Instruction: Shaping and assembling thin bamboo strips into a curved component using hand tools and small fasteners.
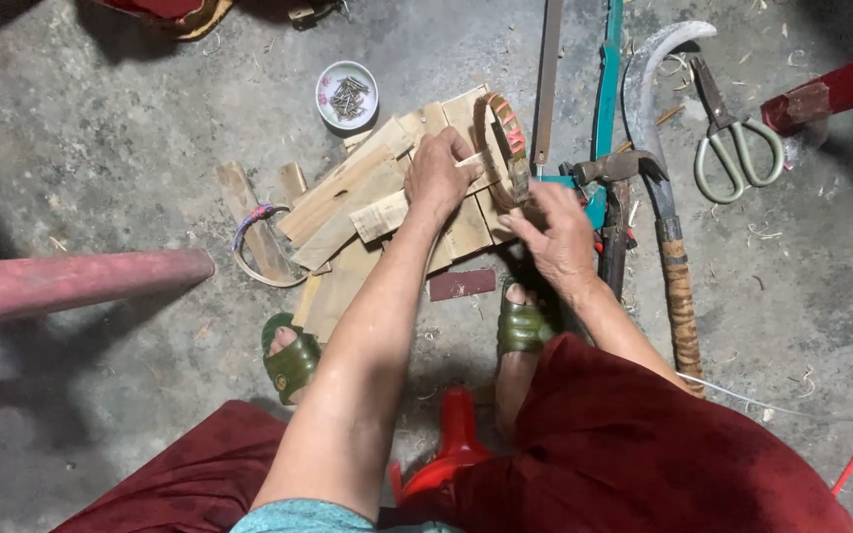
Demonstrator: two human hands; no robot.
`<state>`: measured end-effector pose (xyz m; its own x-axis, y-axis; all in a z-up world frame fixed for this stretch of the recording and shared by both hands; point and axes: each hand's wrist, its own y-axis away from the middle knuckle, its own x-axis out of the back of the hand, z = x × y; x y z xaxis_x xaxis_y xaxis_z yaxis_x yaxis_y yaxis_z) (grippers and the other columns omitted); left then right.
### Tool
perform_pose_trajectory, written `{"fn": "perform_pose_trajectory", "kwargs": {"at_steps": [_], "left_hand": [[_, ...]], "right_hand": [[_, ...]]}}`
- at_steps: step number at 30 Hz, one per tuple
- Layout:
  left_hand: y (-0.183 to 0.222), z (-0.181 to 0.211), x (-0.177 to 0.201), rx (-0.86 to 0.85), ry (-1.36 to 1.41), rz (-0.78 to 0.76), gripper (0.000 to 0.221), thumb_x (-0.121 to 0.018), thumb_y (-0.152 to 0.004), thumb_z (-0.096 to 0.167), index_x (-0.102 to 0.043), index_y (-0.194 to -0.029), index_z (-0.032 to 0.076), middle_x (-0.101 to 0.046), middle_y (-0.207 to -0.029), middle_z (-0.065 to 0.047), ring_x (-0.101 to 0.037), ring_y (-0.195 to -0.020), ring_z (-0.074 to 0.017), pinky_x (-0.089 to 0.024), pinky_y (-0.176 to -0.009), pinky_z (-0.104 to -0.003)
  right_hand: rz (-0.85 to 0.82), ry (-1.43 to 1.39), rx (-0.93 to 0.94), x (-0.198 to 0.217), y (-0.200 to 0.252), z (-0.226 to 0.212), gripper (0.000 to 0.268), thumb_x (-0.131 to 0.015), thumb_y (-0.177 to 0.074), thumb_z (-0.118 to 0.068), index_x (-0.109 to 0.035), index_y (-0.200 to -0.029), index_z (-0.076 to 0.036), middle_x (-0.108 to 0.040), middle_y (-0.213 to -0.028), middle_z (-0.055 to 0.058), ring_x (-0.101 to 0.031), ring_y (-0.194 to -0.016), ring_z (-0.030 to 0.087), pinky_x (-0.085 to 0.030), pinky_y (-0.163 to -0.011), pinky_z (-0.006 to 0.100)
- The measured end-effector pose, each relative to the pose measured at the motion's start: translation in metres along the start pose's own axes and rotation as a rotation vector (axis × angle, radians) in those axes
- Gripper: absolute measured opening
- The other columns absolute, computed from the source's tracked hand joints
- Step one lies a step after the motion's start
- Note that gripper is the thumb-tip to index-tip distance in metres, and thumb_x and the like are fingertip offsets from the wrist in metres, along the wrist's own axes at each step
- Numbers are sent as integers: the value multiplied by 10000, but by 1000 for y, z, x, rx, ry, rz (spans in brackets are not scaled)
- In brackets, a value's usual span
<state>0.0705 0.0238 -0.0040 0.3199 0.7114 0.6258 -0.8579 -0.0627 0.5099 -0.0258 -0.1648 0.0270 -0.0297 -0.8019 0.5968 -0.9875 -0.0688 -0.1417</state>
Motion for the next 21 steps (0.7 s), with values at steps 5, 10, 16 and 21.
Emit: {"fn": "perform_pose_trajectory", "kwargs": {"at_steps": [5,10,16,21], "left_hand": [[4,2,1,21,37,12,188,-859,-788,214,-711,-902,188,-631,-1012,-88,-674,-1121,-398,-536,-973,-551],[10,5,1,14,59,23,175,-854,-797,201,-723,-912,183,-614,-1006,-94,-671,-1116,-405,-537,-971,-551],[12,0,-2,-43,82,70,170,-850,-789,177,-721,-898,167,-603,-968,-121,-675,-1075,-408,-533,-954,-530],[8,-6,-6,-72,96,79,170,-851,-788,175,-723,-900,172,-598,-966,-122,-673,-1075,-405,-528,-953,-526]], "right_hand": [[212,247,-164,27,36,40,585,-873,-893,-165,-604,-1403,-69,-565,-1219,162,-492,-1145,375,-409,-1043,505],[63,374,-572,38,61,87,735,-863,-881,-231,-472,-1480,-60,-479,-1228,240,-509,-1159,493,-451,-1008,614],[-71,333,-623,47,63,140,391,-822,-881,-280,-629,-1140,-60,-651,-984,225,-653,-1004,502,-482,-875,617],[-91,64,-763,58,49,120,367,-698,-832,-183,-515,-1126,-62,-685,-930,260,-681,-959,479,-488,-836,552]]}}
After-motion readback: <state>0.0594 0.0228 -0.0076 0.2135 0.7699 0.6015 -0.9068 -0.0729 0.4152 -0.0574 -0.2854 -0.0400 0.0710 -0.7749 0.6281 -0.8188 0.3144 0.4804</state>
